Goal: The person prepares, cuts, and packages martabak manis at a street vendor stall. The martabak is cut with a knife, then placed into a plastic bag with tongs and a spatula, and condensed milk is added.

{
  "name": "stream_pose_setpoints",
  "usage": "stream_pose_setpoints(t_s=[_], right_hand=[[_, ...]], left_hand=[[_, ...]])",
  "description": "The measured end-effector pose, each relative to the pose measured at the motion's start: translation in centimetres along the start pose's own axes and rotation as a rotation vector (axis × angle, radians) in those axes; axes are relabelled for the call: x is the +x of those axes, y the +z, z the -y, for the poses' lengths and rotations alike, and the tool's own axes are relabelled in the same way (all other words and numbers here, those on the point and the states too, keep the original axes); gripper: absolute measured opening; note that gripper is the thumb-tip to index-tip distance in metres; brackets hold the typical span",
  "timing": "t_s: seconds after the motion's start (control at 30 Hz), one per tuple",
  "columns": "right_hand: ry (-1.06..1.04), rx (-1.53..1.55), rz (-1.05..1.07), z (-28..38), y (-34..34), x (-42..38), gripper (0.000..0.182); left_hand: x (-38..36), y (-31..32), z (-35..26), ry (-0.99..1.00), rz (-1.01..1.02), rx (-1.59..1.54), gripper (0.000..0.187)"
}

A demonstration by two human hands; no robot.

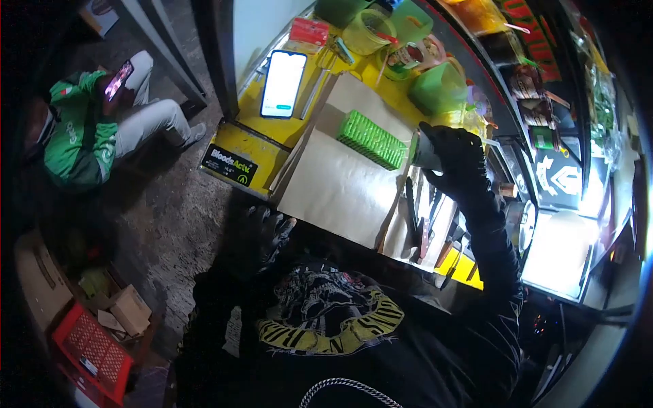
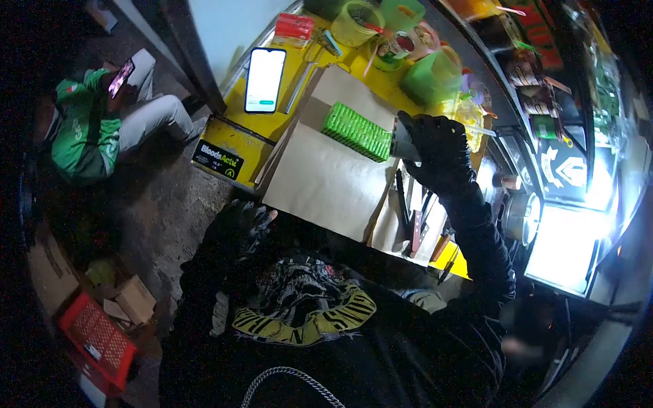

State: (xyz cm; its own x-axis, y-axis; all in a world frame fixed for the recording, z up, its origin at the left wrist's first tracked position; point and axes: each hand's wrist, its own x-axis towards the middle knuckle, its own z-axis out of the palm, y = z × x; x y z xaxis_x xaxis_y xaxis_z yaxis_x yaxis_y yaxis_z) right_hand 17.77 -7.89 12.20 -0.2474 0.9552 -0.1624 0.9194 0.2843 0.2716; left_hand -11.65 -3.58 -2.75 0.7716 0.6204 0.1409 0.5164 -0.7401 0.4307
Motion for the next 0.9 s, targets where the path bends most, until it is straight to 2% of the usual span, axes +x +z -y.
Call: stream_pose_setpoints(t_s=[0.03,0.07,0.1,0.13,0.2,0.23,0.3,0.37,0.4,0.47,0.53,0.57,0.6,0.63,0.67,0.7,0.73,0.77,0.8,0.87,0.9], right_hand=[[0.010,-0.051,-0.014,0.0,-0.6,-0.3,0.081],[0.025,-0.103,-0.025,0.1,-1.3,-0.5,0.082],[0.051,-0.136,0.037,0.8,-2.6,0.1,0.083],[-0.009,-0.040,-0.159,0.4,-1.8,-0.2,0.080],[0.009,0.109,-0.228,-0.5,0.6,-0.4,0.076],[0.071,0.175,-0.152,-0.6,2.0,-0.7,0.076],[0.182,0.510,-0.289,-1.5,7.1,-3.0,0.076],[0.383,1.014,-0.492,-0.7,8.1,-4.2,0.075],[0.424,1.204,-0.626,-0.2,9.1,-4.7,0.073],[0.481,1.055,-0.562,0.3,11.5,-6.0,0.076],[0.626,1.525,-0.672,0.5,13.1,-8.6,0.079],[0.672,1.828,-0.818,0.4,12.6,-10.1,0.083],[0.747,1.891,-1.030,-1.0,18.1,-12.6,0.086],[0.904,1.710,-0.914,-4.7,22.5,-15.5,0.090],[0.829,1.636,-1.084,-6.5,19.0,-19.3,0.085],[0.762,1.537,-1.179,-10.8,21.1,-22.6,0.076],[0.940,1.199,-1.192,-14.5,23.2,-25.2,0.068],[0.982,1.229,-1.187,-18.8,22.8,-27.1,0.067],[1.034,0.856,-1.102,-23.6,23.9,-28.1,0.064],[1.179,0.997,-0.964,-31.5,30.6,-28.4,0.061],[1.243,0.965,-0.927,-34.6,33.9,-28.0,0.057]], left_hand=[[2.8,0.0,-0.1,0.027,0.009,-0.004,0.045],[-12.9,-1.7,-1.7,0.059,0.019,-0.009,0.045],[-12.5,-1.9,-1.7,0.094,0.031,-0.015,0.045],[-12.0,-2.2,-1.8,0.131,0.044,-0.018,0.046],[-10.6,-3.1,-1.7,0.202,0.068,-0.007,0.046],[-9.6,-3.7,-1.7,0.240,0.080,0.008,0.047],[-7.7,-4.7,-2.1,0.316,0.095,0.048,0.047],[-7.2,-5.1,-3.2,0.239,0.025,-0.220,0.043],[-6.5,-5.4,-4.2,0.277,0.050,-0.210,0.043],[-4.6,-6.2,-6.1,0.284,0.026,-0.163,0.039],[-3.1,-5.4,-7.8,0.348,0.040,-0.260,0.039],[-2.1,-5.7,-8.7,0.390,0.095,-0.156,0.039],[-1.4,-6.1,-9.6,0.416,0.150,-0.051,0.040],[-0.8,-6.4,-10.4,0.424,0.193,-0.029,0.041],[0.1,-6.7,-10.9,0.430,0.208,-0.019,0.041],[1.1,-6.1,-12.3,0.456,0.229,-0.002,0.041],[2.1,-5.8,-13.3,0.475,0.252,0.011,0.042],[3.3,-5.3,-14.4,0.456,0.264,0.027,0.042],[4.2,-4.1,-15.7,0.465,0.272,-0.021,0.042],[6.0,-1.3,-18.8,0.482,0.283,-0.110,0.042],[6.7,0.6,-20.1,0.458,0.290,-0.090,0.042]])
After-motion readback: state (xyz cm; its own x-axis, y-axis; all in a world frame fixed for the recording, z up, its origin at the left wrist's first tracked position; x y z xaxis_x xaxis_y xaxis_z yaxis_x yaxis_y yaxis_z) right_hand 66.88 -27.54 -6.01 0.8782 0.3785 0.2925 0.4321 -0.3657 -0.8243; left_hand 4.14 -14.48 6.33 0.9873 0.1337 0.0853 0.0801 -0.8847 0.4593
